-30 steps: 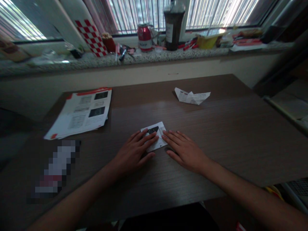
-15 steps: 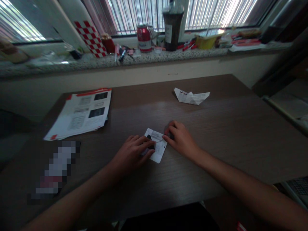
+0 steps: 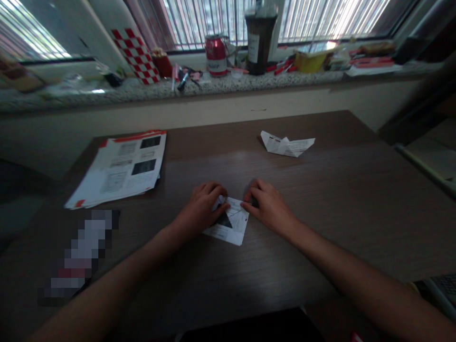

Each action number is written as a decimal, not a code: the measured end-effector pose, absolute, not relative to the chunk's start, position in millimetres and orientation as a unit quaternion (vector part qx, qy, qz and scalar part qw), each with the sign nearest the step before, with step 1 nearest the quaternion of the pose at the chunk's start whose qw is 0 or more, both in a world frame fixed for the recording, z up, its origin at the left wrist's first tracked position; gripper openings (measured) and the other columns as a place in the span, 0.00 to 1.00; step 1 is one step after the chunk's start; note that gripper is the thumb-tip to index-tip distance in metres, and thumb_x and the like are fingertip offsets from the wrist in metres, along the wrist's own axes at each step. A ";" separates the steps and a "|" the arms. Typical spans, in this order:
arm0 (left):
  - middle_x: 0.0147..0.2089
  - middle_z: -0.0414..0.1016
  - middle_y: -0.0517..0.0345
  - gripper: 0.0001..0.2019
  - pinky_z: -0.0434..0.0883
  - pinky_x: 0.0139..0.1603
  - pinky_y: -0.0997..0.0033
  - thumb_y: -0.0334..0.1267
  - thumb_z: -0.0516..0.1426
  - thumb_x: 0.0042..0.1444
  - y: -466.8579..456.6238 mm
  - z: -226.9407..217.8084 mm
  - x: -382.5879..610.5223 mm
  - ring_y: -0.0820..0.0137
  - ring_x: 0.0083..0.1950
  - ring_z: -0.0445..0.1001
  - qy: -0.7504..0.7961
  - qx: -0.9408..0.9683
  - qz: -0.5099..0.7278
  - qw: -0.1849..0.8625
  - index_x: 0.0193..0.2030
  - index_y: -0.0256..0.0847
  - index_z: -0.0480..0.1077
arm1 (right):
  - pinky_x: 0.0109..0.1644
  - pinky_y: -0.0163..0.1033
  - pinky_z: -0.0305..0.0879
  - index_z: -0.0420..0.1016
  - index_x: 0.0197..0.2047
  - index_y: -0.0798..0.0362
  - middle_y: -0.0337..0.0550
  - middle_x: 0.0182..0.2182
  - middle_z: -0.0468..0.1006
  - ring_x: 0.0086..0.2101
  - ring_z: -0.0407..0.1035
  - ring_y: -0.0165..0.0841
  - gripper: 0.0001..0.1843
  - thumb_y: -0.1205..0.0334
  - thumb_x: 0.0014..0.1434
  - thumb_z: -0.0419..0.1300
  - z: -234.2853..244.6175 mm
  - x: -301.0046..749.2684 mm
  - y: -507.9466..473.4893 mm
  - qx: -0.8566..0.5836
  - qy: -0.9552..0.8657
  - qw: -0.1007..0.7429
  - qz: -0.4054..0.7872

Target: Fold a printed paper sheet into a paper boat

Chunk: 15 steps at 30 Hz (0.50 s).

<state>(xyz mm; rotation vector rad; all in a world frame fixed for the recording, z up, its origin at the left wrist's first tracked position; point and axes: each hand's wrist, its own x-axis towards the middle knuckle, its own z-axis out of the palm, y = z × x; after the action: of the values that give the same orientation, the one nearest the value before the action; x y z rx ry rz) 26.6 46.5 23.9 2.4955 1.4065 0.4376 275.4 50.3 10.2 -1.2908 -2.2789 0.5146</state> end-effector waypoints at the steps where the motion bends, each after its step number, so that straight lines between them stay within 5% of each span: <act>1: 0.55 0.74 0.49 0.09 0.71 0.56 0.50 0.39 0.62 0.67 46.7 23.2 26.4 0.53 0.55 0.71 0.484 0.854 0.145 0.125 0.51 0.41 0.71 | 0.51 0.52 0.70 0.76 0.39 0.49 0.48 0.44 0.75 0.47 0.72 0.46 0.06 0.58 0.64 0.67 10.1 275.0 49.7 -0.471 -0.830 0.235 0.185; 7: 0.50 0.76 0.49 0.07 0.70 0.55 0.50 0.38 0.61 0.68 45.4 21.5 24.7 0.54 0.53 0.73 0.494 0.841 0.154 0.160 0.48 0.41 0.69 | 0.53 0.53 0.70 0.76 0.45 0.48 0.49 0.46 0.75 0.49 0.72 0.46 0.07 0.56 0.67 0.64 10.5 275.6 46.4 -0.463 -0.830 0.246 0.193; 15: 0.40 0.74 0.59 0.05 0.70 0.40 0.68 0.35 0.61 0.66 32.3 34.8 14.3 0.68 0.39 0.73 0.495 0.731 0.321 0.343 0.44 0.43 0.69 | 0.50 0.49 0.71 0.77 0.48 0.48 0.46 0.44 0.79 0.46 0.74 0.43 0.09 0.54 0.68 0.64 21.1 270.5 44.7 -0.466 -0.784 0.302 0.280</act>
<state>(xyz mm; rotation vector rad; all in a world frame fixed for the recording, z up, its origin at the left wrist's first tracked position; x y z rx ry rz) 14.3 32.3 34.8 1.9002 1.2856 0.8356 270.5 44.7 21.1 -1.2351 -2.0784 0.7416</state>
